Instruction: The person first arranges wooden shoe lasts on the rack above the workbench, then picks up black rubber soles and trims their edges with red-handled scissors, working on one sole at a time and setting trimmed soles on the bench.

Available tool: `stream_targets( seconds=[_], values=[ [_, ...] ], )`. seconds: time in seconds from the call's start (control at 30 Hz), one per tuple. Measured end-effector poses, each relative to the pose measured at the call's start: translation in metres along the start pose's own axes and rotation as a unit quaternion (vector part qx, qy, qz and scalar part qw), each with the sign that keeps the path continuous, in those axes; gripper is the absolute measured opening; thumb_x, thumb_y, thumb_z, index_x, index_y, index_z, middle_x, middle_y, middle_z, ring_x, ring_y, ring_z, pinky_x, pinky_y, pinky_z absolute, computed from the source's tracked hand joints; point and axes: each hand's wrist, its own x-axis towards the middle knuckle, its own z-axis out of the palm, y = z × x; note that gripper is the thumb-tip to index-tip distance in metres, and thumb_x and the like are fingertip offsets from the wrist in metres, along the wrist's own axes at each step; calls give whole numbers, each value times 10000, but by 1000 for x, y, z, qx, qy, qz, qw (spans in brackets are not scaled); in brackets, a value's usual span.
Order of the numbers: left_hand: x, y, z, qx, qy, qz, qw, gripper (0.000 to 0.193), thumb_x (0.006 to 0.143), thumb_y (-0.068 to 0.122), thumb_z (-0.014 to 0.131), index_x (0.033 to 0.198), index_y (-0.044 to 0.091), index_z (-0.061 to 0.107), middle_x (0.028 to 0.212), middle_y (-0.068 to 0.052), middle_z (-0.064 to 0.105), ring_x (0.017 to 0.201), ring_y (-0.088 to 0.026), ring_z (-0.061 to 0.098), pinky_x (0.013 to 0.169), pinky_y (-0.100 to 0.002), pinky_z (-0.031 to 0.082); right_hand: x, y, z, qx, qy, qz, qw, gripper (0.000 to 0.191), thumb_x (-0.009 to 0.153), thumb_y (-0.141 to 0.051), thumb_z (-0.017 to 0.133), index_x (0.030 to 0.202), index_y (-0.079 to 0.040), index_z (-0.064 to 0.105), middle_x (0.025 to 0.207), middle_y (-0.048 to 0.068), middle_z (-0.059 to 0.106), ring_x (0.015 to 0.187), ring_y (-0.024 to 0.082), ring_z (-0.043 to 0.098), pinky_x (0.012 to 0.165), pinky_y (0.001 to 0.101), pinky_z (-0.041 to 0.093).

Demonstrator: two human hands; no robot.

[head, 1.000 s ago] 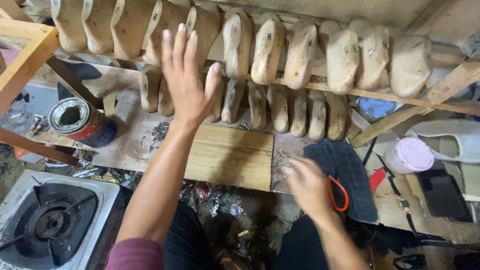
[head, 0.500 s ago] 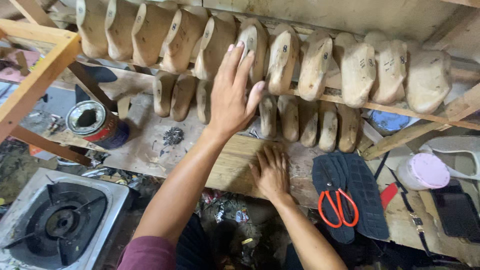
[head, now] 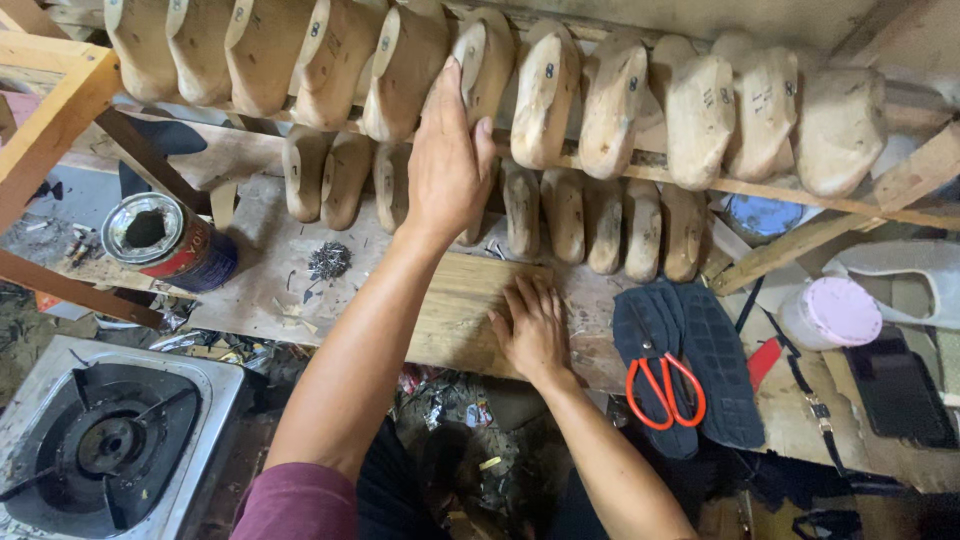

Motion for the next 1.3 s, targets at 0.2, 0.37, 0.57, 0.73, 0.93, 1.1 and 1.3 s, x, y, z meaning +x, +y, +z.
stream_targets(
  seconds=[0.2,0.37,0.57,0.73,0.93,1.1,1.3],
  values=[
    [-49,2,-6,2,-13,29,999,713,1020,80,651,1605,-26,258,1657,-267,320,1566,-445,318,1311,-484,293,-9,7,1,-7,8,-7,1000,476,921,-347,670,1236,9,685,1434,242,560,1368,450,454,1166,579,285],
    [-147,12,2,-37,-143,-89,985,683,994,203,628,1569,-5,324,1673,-258,254,1550,-477,261,1244,-510,279,-28,22,8,33,19,-20,999,352,901,-256,672,1173,-36,710,1377,168,642,1335,378,540,1159,529,364],
    [-226,4,3,129,-306,-31,943,560,998,384,571,1462,74,526,1578,-156,437,1482,-374,374,1212,-535,258,-99,89,-38,-58,-4,85,995,190,924,-215,699,1053,-82,743,1016,101,721,1003,332,651,875,449,506],
    [-237,8,8,146,-281,-45,948,515,994,394,549,1402,83,586,1542,-135,500,1466,-358,402,1208,-520,265,-129,145,-75,-206,-181,195,942,293,903,-333,728,940,-46,684,976,167,694,917,366,708,767,480,573],
    [-235,19,4,150,-277,-44,948,522,986,400,546,1404,91,591,1546,-131,496,1458,-352,404,1203,-518,257,-133,162,-74,-162,-264,220,925,526,815,-424,779,1119,-28,613,1074,203,706,938,429,714,786,519,571],
    [-227,26,0,144,-274,-60,949,505,975,411,552,1373,106,605,1545,-123,493,1461,-349,393,1208,-511,243,-126,157,-89,-157,-304,272,899,576,814,-496,760,1195,-86,625,996,205,749,960,417,728,814,523,572],
    [-222,37,-2,156,-261,-66,950,501,963,423,554,1363,127,610,1545,-113,496,1451,-344,404,1193,-504,259,-123,154,-100,-159,-343,291,879,635,728,-615,797,1093,-104,704,1008,192,758,981,397,735,863,501,570]
  ],
)
